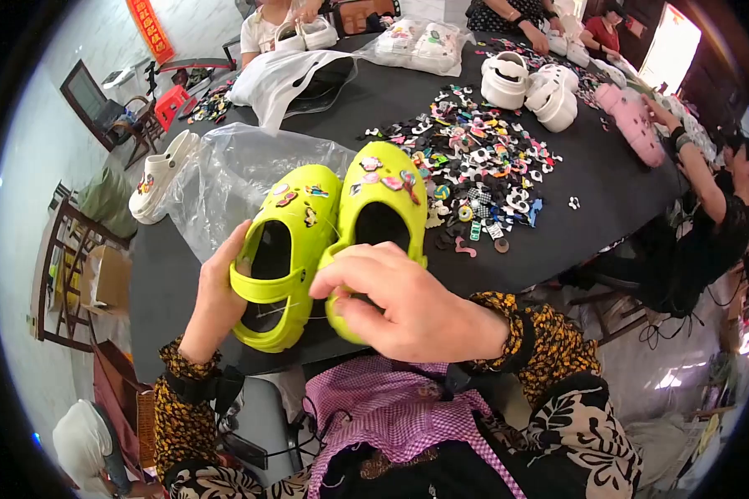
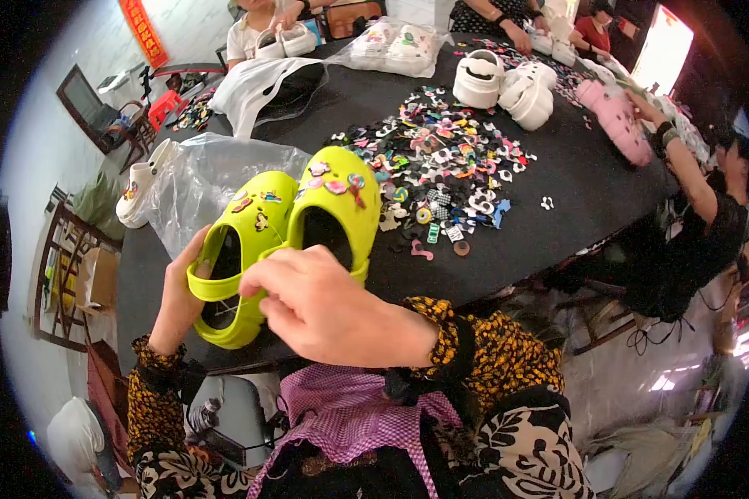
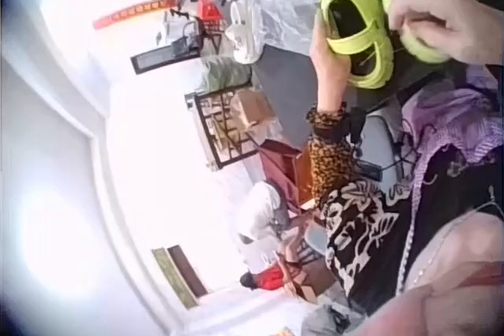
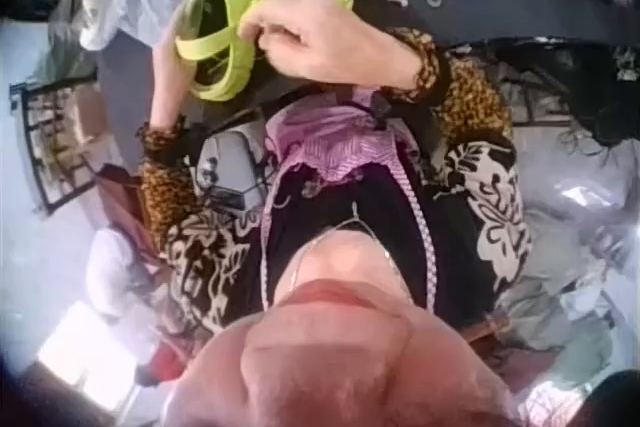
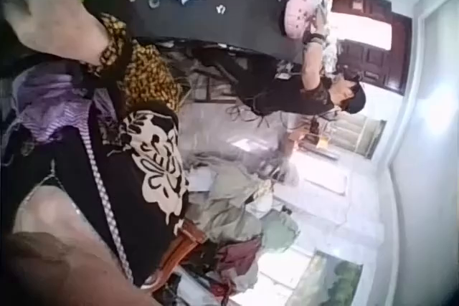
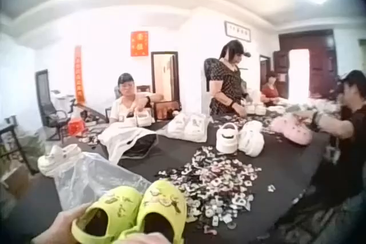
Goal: Decorating clogs with various charms and packaging them into plastic bags.
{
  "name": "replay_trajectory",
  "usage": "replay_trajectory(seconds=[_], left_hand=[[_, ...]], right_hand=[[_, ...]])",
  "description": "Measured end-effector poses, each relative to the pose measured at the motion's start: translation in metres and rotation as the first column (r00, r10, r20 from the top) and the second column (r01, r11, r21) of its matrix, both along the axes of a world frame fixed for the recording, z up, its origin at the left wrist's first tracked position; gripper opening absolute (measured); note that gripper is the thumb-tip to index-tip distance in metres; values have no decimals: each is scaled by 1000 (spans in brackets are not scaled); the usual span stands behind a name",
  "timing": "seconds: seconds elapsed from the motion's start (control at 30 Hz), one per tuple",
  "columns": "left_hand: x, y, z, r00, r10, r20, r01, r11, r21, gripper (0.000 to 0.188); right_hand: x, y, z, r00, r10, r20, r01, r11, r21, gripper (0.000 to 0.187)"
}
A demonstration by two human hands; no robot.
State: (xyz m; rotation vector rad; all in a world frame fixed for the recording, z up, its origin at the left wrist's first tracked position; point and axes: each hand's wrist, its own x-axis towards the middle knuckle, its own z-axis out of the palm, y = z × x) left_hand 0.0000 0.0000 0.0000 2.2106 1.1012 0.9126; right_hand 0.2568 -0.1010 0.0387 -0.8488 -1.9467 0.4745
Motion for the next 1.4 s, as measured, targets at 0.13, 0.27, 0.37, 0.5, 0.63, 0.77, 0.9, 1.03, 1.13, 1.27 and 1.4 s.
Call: replay_trajectory(seconds=[0.13,0.27,0.37,0.5,0.63,0.77,0.9,1.03,1.13,1.27,1.4], left_hand=[[-4,15,-1,1000,1,-8,0,998,69,46],[-22,15,-8,996,68,-64,-66,997,28,50],[-23,5,6,973,165,-160,-159,986,51,53],[-20,-24,28,981,195,3,-192,965,178,49],[16,-53,50,979,201,-43,-177,931,319,34],[49,-61,62,942,153,-298,9,878,479,35],[63,-52,69,911,106,-398,52,929,366,37],[71,-25,84,838,29,-546,26,995,93,35],[77,-11,72,688,14,-725,156,974,166,23],[82,-18,67,708,63,-703,113,973,200,15],[76,-15,72,691,51,-721,125,974,189,18]], right_hand=[[-18,6,12,951,267,-153,-291,943,-162,20],[-36,8,-4,980,198,-20,-198,980,-17,28],[-31,14,-17,994,52,100,-67,987,147,35],[-1,12,-16,997,-65,34,50,943,328,31],[35,14,-24,968,-252,14,242,943,230,23],[63,12,-37,955,-296,35,291,951,104,20],[78,4,-50,932,-348,101,347,938,23,19],[82,2,-66,939,-339,64,342,939,-40,19],[77,1,-79,943,-334,5,333,938,-96,18],[71,-6,-97,944,-324,55,329,937,-121,22],[73,-10,-101,942,-324,85,329,942,-60,21]])
